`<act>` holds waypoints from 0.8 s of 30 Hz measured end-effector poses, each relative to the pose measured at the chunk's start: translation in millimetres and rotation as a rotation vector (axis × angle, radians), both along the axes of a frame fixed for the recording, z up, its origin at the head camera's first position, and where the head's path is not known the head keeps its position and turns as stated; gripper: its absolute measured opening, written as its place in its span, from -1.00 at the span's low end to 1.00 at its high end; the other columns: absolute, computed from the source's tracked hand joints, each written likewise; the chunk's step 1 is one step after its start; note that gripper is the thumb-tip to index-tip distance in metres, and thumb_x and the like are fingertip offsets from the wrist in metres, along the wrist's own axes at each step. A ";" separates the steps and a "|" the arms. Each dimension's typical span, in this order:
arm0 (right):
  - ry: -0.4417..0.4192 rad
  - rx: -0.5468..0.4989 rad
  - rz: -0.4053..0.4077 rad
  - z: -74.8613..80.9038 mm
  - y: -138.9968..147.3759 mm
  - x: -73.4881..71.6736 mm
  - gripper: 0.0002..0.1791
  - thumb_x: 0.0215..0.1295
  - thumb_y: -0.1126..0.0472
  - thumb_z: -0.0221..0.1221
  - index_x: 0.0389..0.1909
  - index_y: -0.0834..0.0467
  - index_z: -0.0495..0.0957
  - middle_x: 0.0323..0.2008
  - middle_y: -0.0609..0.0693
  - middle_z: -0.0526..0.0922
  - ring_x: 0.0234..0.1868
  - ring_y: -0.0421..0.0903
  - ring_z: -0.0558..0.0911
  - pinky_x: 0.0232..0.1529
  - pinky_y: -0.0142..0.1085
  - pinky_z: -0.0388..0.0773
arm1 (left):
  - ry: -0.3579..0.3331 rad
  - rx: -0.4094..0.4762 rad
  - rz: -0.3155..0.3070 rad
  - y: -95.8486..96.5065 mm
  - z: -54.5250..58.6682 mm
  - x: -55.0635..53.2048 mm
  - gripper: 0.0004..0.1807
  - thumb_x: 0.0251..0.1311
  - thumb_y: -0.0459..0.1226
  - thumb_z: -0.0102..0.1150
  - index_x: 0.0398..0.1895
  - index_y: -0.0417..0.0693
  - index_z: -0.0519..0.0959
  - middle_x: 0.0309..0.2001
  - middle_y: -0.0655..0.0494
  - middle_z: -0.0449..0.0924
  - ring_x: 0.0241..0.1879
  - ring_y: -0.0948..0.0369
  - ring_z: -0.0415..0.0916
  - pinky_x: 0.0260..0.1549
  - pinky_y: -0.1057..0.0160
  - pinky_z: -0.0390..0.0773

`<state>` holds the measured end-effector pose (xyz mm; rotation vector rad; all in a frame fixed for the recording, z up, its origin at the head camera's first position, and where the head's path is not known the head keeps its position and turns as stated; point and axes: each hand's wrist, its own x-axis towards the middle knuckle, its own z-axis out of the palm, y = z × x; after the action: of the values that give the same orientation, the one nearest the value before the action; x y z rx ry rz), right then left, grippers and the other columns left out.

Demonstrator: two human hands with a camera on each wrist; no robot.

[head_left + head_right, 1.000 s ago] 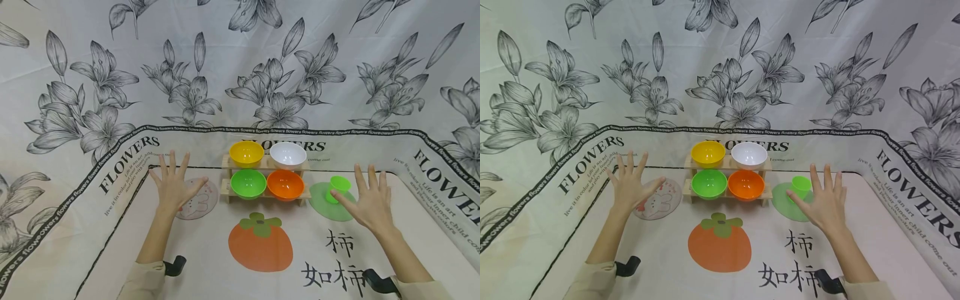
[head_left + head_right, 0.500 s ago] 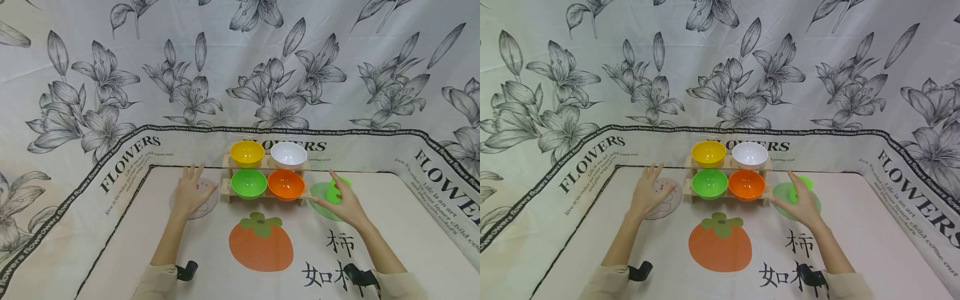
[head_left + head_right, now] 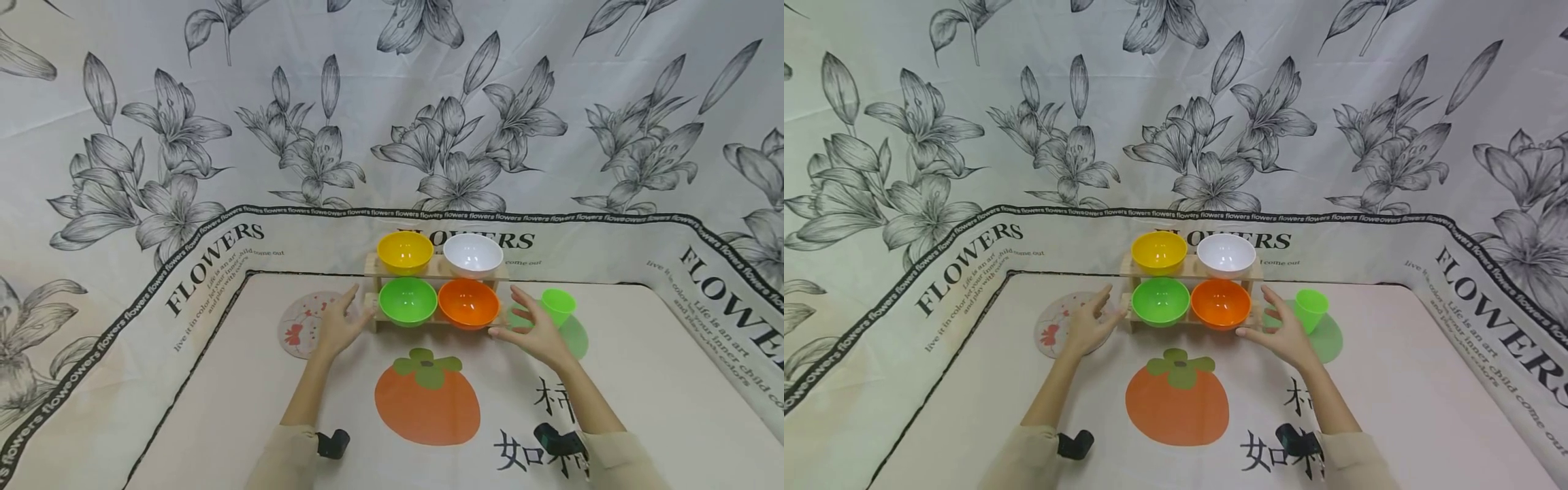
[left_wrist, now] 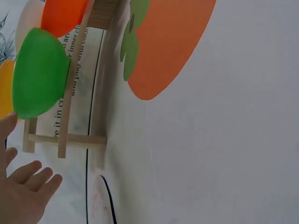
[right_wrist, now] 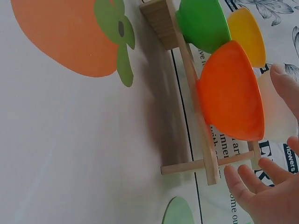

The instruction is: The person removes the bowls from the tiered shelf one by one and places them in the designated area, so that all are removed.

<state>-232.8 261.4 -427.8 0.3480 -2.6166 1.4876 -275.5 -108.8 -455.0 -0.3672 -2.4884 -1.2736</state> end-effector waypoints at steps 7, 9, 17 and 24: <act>-0.027 -0.084 0.025 -6.0 -11.5 -4.5 0.00 0.08 0.21 0.36 0.45 0.23 -0.04 0.36 0.38 0.12 0.24 0.36 0.33 0.09 0.14 0.47 | -0.069 0.231 -0.083 13.2 -17.6 -11.4 -0.37 0.14 -0.27 0.23 0.26 -0.36 0.32 0.25 -0.30 0.32 0.19 -0.20 0.34 0.09 -0.11 0.45; -0.033 -0.124 0.039 -8.1 -14.5 -6.4 -0.01 0.07 0.25 0.35 0.44 0.25 -0.03 0.35 0.39 0.14 0.22 0.37 0.34 0.10 0.14 0.46 | -0.068 0.273 -0.084 16.0 -22.8 -13.4 -0.41 0.14 -0.33 0.21 0.23 -0.39 0.34 0.22 -0.34 0.34 0.19 -0.21 0.34 0.10 -0.10 0.44; -0.055 -0.185 0.071 -18.5 -19.2 -12.1 -0.09 0.12 0.27 0.31 0.44 0.20 0.02 0.34 0.34 0.17 0.19 0.33 0.38 0.08 -0.07 0.55 | -0.082 0.354 -0.073 20.3 -30.7 -18.0 -0.46 0.13 -0.48 0.15 0.19 -0.55 0.30 0.18 -0.46 0.32 0.20 -0.25 0.30 0.17 -0.04 0.38; -0.073 -0.187 0.065 -20.5 -24.2 -13.0 -0.07 0.12 0.26 0.31 0.44 0.24 -0.01 0.37 0.32 0.12 0.19 0.32 0.38 0.17 0.11 0.42 | -0.175 0.417 -0.013 19.4 -39.5 -22.0 -0.48 0.05 -0.46 0.21 0.13 -0.51 0.40 0.14 -0.40 0.41 0.15 -0.16 0.40 0.09 0.11 0.48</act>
<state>-245.8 237.2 -448.4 0.3693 -2.5142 1.7813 -297.5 -89.4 -494.5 -0.1734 -2.2701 -1.8481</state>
